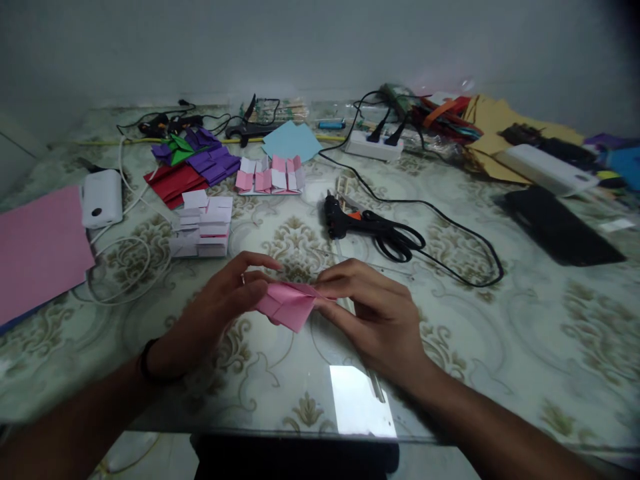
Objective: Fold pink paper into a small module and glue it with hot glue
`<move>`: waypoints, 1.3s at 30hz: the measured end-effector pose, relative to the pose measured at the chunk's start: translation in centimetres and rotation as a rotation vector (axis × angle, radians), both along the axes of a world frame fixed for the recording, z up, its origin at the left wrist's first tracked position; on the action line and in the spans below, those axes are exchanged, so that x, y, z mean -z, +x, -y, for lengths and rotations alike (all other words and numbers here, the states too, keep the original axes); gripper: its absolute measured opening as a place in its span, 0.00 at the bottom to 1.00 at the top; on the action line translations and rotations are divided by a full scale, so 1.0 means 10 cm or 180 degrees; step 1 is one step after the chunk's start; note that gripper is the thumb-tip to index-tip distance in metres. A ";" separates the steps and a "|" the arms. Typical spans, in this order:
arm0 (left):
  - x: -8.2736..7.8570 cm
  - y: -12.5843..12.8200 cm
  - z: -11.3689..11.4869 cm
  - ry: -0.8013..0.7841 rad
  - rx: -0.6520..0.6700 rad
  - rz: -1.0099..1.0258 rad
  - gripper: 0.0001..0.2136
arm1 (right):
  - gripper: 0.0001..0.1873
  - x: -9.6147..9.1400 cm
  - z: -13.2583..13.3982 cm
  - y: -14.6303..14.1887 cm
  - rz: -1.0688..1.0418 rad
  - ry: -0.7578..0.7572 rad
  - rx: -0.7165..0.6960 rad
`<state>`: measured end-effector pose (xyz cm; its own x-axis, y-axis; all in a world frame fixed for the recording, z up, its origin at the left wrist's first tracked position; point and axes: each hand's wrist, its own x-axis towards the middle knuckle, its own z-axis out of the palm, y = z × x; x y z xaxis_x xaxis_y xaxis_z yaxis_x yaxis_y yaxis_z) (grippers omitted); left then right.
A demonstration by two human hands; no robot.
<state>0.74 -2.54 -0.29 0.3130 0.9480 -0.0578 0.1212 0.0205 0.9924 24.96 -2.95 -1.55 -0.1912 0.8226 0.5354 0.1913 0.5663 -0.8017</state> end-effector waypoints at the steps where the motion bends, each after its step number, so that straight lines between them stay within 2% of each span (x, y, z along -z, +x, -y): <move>1: 0.00 0.01 0.00 -0.0251 0.0096 0.0209 0.14 | 0.08 0.01 0.00 0.00 -0.0024 0.0025 0.0024; 3: -0.01 0.02 0.01 -0.0560 0.0154 0.0554 0.14 | 0.09 0.02 -0.01 0.00 -0.0049 0.0033 0.0040; 6: -0.02 0.05 0.01 -0.0435 0.0037 0.0591 0.10 | 0.10 0.02 -0.02 0.00 -0.0034 -0.0024 -0.0057; 9: -0.04 0.07 0.02 -0.0033 -0.0120 0.0267 0.08 | 0.11 0.00 -0.03 0.01 -0.0045 -0.0315 -0.0279; 13: -0.02 0.08 0.07 0.0676 -0.0476 -0.0384 0.11 | 0.18 -0.03 0.00 0.03 -0.0308 -0.1245 -0.0775; 15: 0.01 0.07 0.10 0.1073 -0.0561 -0.0681 0.11 | 0.20 -0.02 0.01 0.02 -0.0481 -0.1424 -0.0918; 18: 0.01 0.07 0.11 0.1588 -0.0454 -0.1009 0.09 | 0.21 0.03 0.03 -0.02 -0.0535 -0.1229 -0.0763; 20: -0.01 0.07 0.10 0.1652 -0.0243 -0.0985 0.08 | 0.18 0.04 0.03 -0.04 -0.0573 -0.1163 -0.0656; 24: -0.03 0.09 0.08 0.1122 -0.0013 -0.0299 0.07 | 0.05 -0.01 0.01 -0.04 -0.0904 -0.1403 -0.0874; 27: -0.03 0.08 0.09 0.0935 0.0071 0.0117 0.09 | 0.05 -0.03 -0.01 -0.04 -0.1110 -0.1621 -0.0971; 30: -0.04 0.07 0.09 0.0977 0.0144 0.0275 0.11 | 0.04 -0.01 -0.02 -0.04 -0.1232 -0.1697 -0.0968; 35: -0.06 0.06 0.06 0.1449 0.0206 0.0069 0.12 | 0.08 -0.01 -0.02 0.01 -0.0944 -0.1549 -0.0921; 39: -0.06 0.03 0.05 0.2033 0.0187 -0.0472 0.11 | 0.08 -0.05 0.00 0.02 -0.0792 -0.1493 -0.0954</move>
